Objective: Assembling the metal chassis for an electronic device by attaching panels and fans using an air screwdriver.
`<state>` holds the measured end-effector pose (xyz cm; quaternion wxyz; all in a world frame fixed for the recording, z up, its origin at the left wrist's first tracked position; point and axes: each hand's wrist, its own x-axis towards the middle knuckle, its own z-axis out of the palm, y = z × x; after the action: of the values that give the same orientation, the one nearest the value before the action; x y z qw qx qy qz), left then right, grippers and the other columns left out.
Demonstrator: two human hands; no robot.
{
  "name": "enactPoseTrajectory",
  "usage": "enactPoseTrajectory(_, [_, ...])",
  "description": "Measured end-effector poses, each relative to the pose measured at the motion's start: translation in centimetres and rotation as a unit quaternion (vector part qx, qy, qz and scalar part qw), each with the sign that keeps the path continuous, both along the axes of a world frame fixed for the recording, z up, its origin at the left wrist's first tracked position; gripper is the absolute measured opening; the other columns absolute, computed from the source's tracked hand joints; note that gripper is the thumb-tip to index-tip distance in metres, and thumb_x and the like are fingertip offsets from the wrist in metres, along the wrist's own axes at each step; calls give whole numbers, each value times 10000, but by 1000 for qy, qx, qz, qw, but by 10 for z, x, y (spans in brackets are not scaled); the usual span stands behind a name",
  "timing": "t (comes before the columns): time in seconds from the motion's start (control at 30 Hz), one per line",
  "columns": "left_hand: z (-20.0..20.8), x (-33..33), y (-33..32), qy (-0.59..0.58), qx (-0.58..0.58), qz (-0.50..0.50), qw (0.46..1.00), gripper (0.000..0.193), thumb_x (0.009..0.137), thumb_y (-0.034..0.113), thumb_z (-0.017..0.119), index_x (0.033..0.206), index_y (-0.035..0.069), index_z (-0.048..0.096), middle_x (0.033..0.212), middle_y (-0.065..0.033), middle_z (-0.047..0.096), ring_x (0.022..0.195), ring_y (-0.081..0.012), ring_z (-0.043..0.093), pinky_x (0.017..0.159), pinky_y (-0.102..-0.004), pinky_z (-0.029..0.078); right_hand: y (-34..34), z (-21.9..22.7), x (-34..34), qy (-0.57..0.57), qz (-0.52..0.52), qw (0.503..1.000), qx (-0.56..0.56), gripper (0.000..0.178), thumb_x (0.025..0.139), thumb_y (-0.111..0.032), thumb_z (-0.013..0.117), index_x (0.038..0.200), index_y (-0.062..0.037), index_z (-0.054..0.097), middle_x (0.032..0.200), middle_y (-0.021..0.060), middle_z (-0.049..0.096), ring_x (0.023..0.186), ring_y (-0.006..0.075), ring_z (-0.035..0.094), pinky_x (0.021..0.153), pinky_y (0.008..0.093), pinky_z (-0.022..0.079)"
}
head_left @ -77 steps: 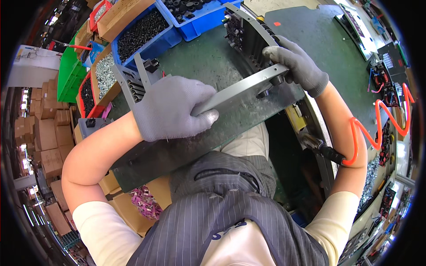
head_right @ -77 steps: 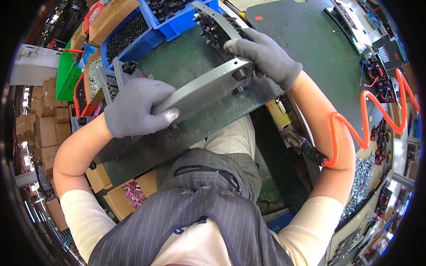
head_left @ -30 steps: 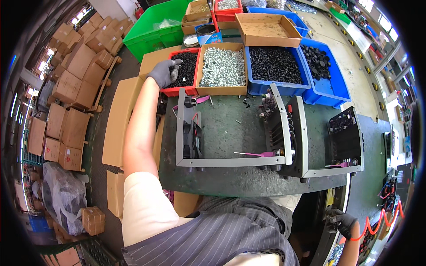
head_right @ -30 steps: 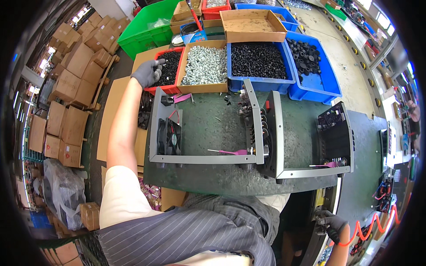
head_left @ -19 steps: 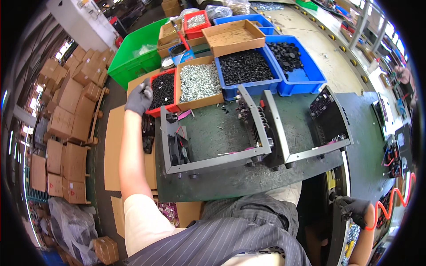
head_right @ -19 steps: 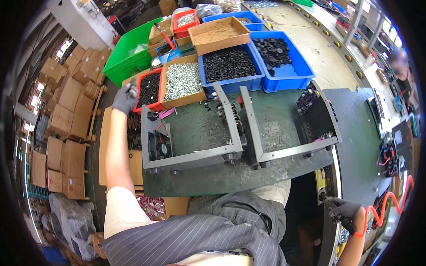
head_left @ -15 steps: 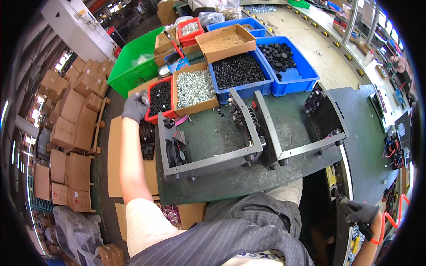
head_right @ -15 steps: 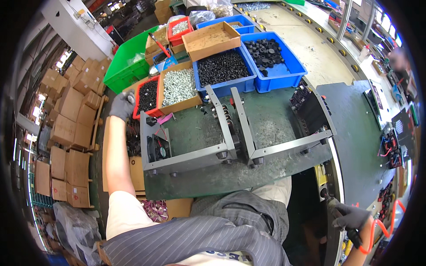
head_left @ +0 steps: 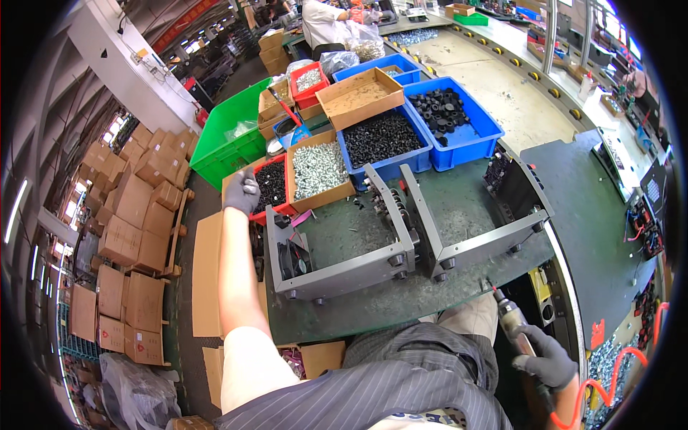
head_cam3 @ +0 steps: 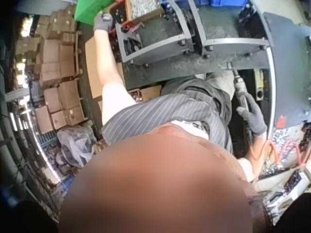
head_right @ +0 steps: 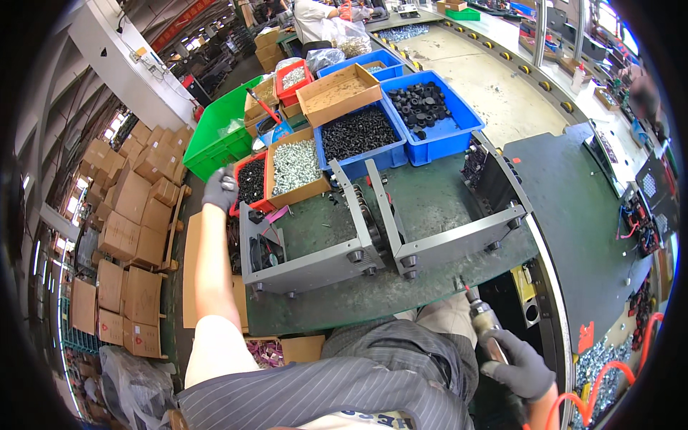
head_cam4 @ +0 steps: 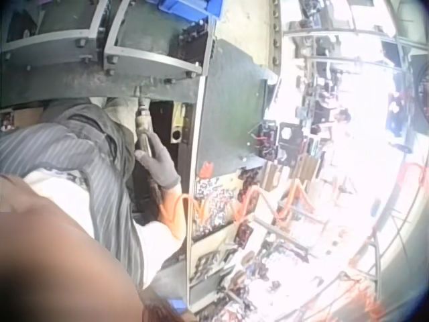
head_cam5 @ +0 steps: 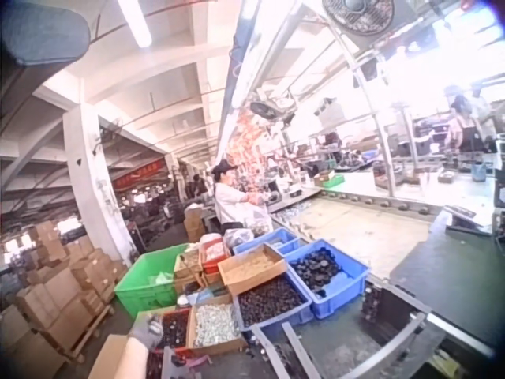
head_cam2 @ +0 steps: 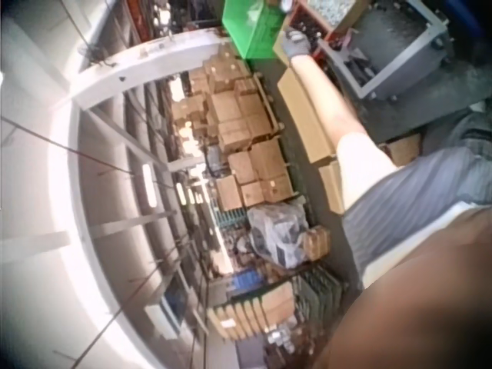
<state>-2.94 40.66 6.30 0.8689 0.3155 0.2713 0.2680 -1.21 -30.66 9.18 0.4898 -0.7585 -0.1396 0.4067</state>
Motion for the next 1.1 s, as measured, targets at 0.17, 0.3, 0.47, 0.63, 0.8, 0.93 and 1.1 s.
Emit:
enactPoseTrajectory(0.17, [79, -35, -82, -148, 82, -197, 966, 320, 858, 70, 482, 1165, -23, 475, 849, -70, 588, 577, -65, 462, 410, -157, 374, 36, -65, -5, -35, -120, 987, 104, 781, 659, -104, 676, 1338, -9, 302, 1113, 90, 482, 875, 150, 516, 776, 242, 436])
enactPoseTrajectory(0.3, [105, -66, -234, -47, 247, -257, 933, 363, 871, 238, 526, 1104, -36, 482, 705, -31, 526, 487, -37, 416, 344, -150, 292, 35, -116, -15, 301, -178, 903, 251, 576, 707, -150, 645, 1206, 8, 407, 801, 148, 604, 541, 208, 582, 506, 291, 497])
enactPoseTrajectory(0.47, [17, -94, -341, 59, 45, -530, 845, 365, 926, 273, 483, 1166, 0, 521, 723, -20, 502, 499, -45, 397, 426, -168, 306, 35, -136, -18, 426, -90, 843, 315, 565, 736, -244, 661, 1178, 35, 447, 854, 188, 639, 653, 225, 651, 564, 287, 538])
enactPoseTrajectory(0.63, [-63, -69, -378, 110, 35, -434, 893, 333, 919, 140, 498, 1229, 17, 511, 914, -27, 597, 707, -49, 499, 576, -154, 415, 54, -116, -25, 328, -69, 910, 244, 549, 705, -187, 635, 1171, 31, 442, 793, 114, 584, 598, 162, 576, 553, 266, 477])
enactPoseTrajectory(0.8, [-66, -54, -384, 46, 36, -344, 937, 316, 878, 86, 550, 1190, 38, 540, 1009, -75, 622, 724, -58, 562, 573, -154, 441, 52, -98, -25, 256, -54, 935, 238, 581, 682, -184, 654, 1182, 32, 449, 768, 72, 561, 586, 136, 560, 532, 247, 458])
enactPoseTrajectory(0.93, [-59, -46, -381, 24, 48, -359, 932, 331, 911, 274, 533, 1123, 19, 525, 768, -7, 549, 530, -40, 436, 441, -155, 340, 54, -75, -21, 178, 31, 952, 247, 643, 652, -225, 700, 1186, 44, 465, 838, 39, 552, 702, 91, 525, 618, 222, 441])
enactPoseTrajectory(1.1, [-45, -41, -398, 4, 55, -355, 933, 401, 954, 352, 451, 1071, -23, 533, 653, 13, 491, 480, -20, 384, 411, -147, 299, 61, -54, -31, 204, 29, 952, 228, 736, 643, -237, 740, 1255, 36, 435, 954, 30, 552, 795, 98, 510, 719, 235, 430])
